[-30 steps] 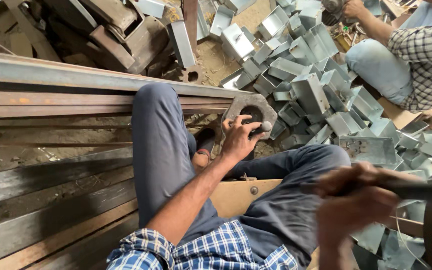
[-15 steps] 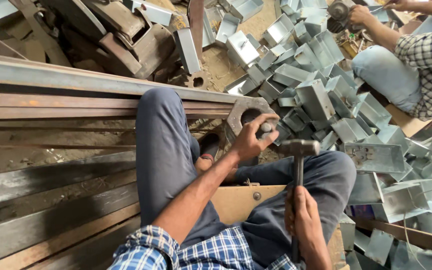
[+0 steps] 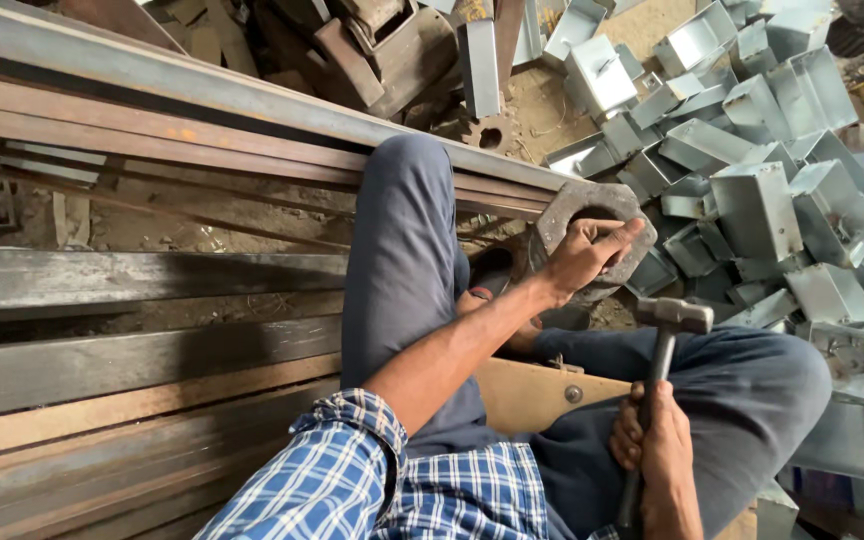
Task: The person assembles a metal box using a hammer and a metal pin. The person inserts the pin into a pre-drilled hole in the metal components and strikes it with the hammer to secure the pieces together.
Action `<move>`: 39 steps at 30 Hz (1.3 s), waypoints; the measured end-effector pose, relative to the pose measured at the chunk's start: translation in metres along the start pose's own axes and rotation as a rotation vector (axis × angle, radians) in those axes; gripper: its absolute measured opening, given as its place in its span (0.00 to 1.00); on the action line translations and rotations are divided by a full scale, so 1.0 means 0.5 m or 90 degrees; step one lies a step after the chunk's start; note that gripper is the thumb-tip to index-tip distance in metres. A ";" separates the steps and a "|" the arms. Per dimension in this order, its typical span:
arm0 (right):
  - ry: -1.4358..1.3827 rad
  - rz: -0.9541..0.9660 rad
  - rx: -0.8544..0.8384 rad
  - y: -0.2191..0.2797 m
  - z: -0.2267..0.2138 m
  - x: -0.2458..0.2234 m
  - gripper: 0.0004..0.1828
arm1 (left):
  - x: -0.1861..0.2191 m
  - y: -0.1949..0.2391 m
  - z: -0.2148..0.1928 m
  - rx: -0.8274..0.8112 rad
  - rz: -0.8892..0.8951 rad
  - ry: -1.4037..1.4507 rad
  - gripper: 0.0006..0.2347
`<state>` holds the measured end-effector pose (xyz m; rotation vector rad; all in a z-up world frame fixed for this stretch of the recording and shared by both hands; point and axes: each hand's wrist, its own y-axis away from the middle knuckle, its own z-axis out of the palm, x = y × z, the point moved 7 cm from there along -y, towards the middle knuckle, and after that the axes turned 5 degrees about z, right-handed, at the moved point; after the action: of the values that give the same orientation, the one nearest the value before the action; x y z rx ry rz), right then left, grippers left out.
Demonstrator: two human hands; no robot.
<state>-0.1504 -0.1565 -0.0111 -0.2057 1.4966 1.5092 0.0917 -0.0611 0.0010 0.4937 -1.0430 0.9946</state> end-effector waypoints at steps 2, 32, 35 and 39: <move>-0.001 0.012 -0.011 0.002 0.000 0.004 0.22 | 0.005 0.002 0.002 0.012 0.015 -0.010 0.23; -0.018 -0.014 0.037 0.042 0.025 -0.020 0.20 | 0.083 0.053 -0.006 0.030 -0.088 0.293 0.13; -0.023 -0.003 0.046 0.027 0.027 -0.021 0.21 | -0.022 0.152 0.014 -0.024 -0.248 0.032 0.05; 0.007 -0.001 0.054 0.025 0.018 -0.015 0.21 | -0.167 0.320 0.031 -0.094 -0.270 -0.271 0.10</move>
<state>-0.1508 -0.1498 0.0048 -0.1656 1.5652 1.4425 -0.0662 -0.0303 -0.0823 0.7868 -1.3098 0.4384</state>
